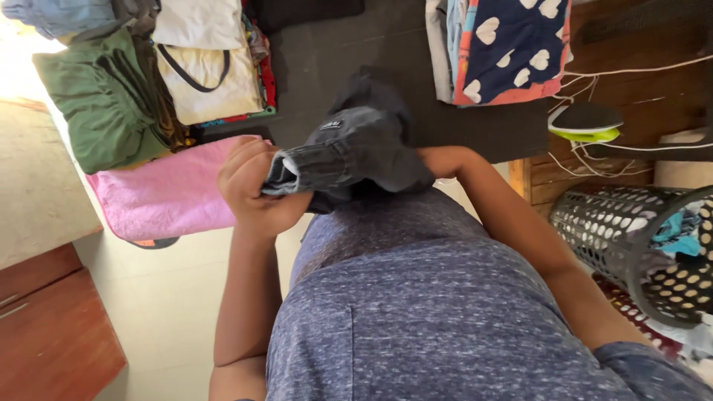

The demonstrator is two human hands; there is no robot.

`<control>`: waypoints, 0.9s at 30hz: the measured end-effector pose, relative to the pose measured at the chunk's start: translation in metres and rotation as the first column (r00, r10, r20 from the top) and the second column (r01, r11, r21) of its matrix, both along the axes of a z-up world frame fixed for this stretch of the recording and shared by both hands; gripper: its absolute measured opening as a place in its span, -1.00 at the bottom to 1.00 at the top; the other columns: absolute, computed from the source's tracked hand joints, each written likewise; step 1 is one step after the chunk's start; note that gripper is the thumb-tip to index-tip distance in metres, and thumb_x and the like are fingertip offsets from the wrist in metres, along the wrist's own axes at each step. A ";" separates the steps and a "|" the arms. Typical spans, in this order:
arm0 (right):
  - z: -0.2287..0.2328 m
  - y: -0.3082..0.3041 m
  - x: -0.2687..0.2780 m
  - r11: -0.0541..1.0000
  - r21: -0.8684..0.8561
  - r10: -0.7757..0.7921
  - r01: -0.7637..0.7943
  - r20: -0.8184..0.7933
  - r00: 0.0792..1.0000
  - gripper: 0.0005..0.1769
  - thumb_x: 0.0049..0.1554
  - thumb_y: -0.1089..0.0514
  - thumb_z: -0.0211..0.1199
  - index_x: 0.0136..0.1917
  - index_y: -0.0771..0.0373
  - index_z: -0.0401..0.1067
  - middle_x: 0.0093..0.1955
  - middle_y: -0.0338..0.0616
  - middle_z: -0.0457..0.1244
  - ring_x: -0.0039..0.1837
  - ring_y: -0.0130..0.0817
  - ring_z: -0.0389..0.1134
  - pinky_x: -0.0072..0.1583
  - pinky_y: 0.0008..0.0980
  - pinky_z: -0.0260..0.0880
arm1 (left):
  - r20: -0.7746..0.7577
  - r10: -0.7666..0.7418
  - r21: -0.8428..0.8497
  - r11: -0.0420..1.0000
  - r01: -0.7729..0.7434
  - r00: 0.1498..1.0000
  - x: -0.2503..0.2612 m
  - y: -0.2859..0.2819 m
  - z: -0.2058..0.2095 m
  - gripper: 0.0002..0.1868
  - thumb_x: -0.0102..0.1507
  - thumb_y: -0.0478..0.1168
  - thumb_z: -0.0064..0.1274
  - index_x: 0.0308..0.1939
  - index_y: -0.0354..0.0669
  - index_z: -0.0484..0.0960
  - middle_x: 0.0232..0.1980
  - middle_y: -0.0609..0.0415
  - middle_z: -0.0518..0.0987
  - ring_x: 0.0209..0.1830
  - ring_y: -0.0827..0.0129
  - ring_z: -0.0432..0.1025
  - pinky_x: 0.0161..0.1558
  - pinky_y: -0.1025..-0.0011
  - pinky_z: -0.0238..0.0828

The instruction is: Folding various items of clothing and sorting them from a laundry basket.

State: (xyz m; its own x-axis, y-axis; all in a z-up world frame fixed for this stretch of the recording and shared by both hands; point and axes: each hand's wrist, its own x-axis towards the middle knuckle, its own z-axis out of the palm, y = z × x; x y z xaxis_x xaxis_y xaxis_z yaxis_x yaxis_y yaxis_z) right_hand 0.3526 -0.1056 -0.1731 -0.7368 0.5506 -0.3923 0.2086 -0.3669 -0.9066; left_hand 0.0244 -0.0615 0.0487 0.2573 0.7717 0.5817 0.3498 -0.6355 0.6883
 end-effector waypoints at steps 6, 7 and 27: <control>0.001 0.015 0.041 0.382 -0.798 -0.918 0.467 -0.269 0.292 -0.45 0.36 0.05 0.10 0.51 0.38 0.25 0.49 0.08 0.23 0.49 -0.12 0.30 0.53 -0.10 0.28 | -0.213 -0.103 -0.044 0.994 0.096 0.972 -0.033 0.018 0.018 -0.74 -0.01 -0.24 0.30 -0.32 -0.23 0.59 -0.23 0.04 0.60 -0.21 0.15 0.43 -0.03 0.21 0.28; 0.032 0.019 0.043 0.383 -0.795 -0.918 0.470 -0.271 0.290 -0.45 0.36 0.05 0.10 0.51 0.38 0.25 0.49 0.08 0.23 0.49 -0.12 0.30 0.53 -0.10 0.28 | -0.211 -0.106 -0.040 0.994 0.099 0.972 -0.037 0.021 0.018 -0.74 -0.01 -0.24 0.30 -0.32 -0.23 0.59 -0.23 0.04 0.60 -0.21 0.15 0.43 -0.03 0.21 0.28; 0.168 0.007 -0.016 0.725 0.238 -0.634 0.647 -0.137 0.761 -0.24 -0.01 0.51 0.24 0.44 0.18 0.24 0.40 -0.09 0.19 0.41 -0.37 0.23 0.42 -0.38 0.23 | -0.109 -0.163 -0.404 0.908 0.106 0.981 -0.086 0.048 -0.042 -0.75 0.13 -0.36 0.15 -0.09 -0.21 0.61 -0.04 0.04 0.63 0.04 0.18 0.52 0.13 0.32 0.43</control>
